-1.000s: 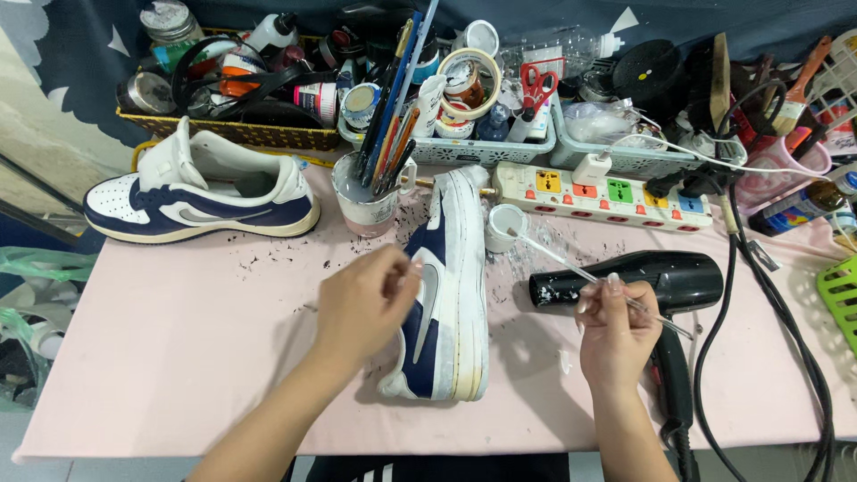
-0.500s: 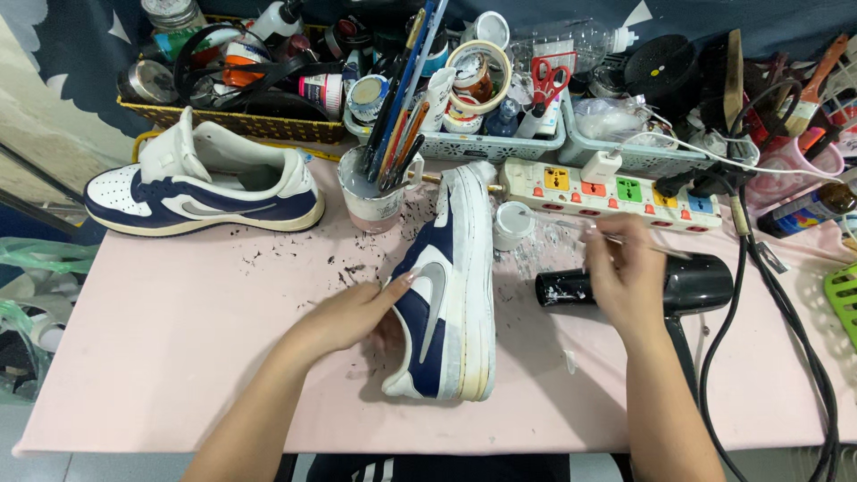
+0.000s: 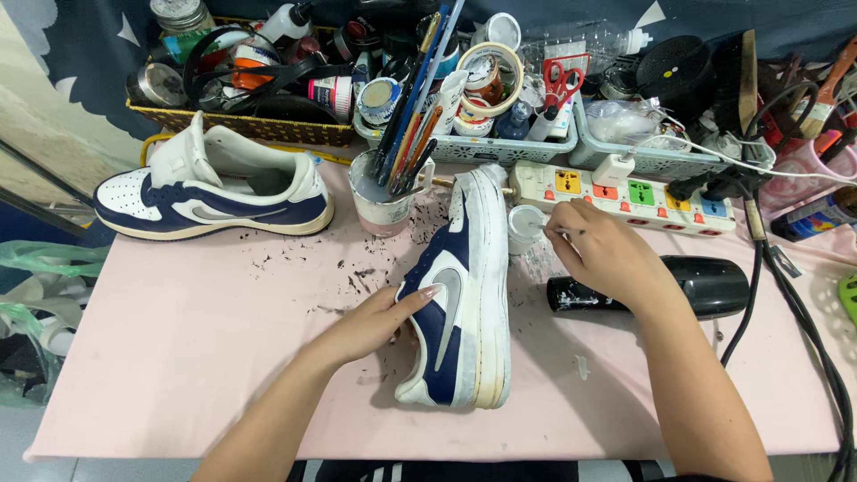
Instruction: The person applies a white substance to the midsole of a sneaker using a small tool, dries it with a hair dryer, and continues working on the shoe edges with a bottle and a thin applicator.
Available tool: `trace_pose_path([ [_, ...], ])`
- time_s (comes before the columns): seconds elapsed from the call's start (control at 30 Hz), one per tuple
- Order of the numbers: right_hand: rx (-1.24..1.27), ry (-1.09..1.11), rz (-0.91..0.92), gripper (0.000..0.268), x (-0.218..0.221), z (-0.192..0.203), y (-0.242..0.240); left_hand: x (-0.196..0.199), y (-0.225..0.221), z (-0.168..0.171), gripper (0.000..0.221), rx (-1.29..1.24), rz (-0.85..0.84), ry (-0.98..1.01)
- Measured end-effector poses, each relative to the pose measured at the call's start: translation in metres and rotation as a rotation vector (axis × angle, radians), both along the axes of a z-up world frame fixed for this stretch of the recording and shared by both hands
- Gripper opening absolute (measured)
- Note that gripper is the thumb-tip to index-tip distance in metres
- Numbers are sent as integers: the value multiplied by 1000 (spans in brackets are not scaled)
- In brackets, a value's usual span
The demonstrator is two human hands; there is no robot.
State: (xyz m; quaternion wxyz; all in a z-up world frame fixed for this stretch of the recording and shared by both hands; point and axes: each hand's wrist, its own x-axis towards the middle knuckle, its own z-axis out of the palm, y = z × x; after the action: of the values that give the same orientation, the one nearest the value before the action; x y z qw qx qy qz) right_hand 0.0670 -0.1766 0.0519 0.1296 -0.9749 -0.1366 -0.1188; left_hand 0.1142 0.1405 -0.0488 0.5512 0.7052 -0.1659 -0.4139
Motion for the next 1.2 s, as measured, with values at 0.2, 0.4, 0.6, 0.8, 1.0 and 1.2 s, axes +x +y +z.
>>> trace_pose_path([
  [0.2,-12,19,20,15,4,-1,5,-4,-4,-8,50,-109,60,27],
  [0.4,42,-98,13,13,-3,-6,-1,-11,-13,-17,43,-333,133,12],
  [0.6,733,-287,-104,13,-60,-8,-6,-15,-14,-22,41,-401,150,35],
  [0.8,1094,86,45,9,-106,-10,1,-16,-17,-21,39,-335,179,44],
  [1.0,806,73,108,15,-81,-15,24,-16,-16,-21,41,-380,179,-2],
  [1.2,358,-213,401,30,-98,-14,36,-16,-14,-19,40,-359,177,-6],
])
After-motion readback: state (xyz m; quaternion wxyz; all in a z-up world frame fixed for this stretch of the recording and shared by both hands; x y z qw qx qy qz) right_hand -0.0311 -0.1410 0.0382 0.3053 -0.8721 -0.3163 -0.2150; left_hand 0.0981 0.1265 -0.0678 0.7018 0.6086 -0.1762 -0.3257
